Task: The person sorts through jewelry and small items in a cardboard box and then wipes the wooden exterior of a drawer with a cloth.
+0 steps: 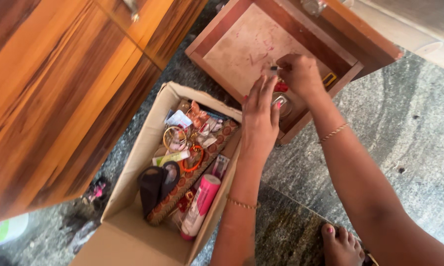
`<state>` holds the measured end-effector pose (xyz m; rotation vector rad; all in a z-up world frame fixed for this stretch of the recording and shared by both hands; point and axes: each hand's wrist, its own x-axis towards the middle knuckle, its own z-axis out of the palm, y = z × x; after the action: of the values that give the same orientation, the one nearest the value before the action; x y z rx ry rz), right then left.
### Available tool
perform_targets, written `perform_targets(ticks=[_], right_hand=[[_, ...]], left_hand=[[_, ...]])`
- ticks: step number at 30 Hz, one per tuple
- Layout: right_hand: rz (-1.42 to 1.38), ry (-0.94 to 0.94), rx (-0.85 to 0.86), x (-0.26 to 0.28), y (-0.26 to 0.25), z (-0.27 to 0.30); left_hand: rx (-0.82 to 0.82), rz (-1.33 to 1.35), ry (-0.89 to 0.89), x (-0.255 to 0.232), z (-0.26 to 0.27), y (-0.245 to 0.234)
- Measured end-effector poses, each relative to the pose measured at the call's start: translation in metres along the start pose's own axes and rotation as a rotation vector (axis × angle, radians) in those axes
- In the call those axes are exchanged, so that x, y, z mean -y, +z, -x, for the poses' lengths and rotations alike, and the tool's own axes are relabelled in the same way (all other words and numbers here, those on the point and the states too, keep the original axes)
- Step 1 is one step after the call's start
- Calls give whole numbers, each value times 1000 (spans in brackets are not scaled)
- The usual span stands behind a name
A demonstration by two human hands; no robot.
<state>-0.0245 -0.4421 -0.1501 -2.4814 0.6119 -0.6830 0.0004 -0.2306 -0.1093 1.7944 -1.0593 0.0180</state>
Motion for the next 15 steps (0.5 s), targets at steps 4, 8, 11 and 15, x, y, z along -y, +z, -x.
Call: perform_targets(ticks=[4, 8, 11, 15], right_hand=[[100, 88, -41, -27, 27, 3], [232, 41, -38, -33, 52, -3], [271, 5, -34, -38, 68, -2], [282, 21, -68, -42, 80, 0]], left_hand=[[8, 33, -18, 14, -15, 19], [-16, 61, -30, 21, -9, 27], [-11, 102, -54, 22, -6, 24], [24, 82, -91, 18, -9, 22]])
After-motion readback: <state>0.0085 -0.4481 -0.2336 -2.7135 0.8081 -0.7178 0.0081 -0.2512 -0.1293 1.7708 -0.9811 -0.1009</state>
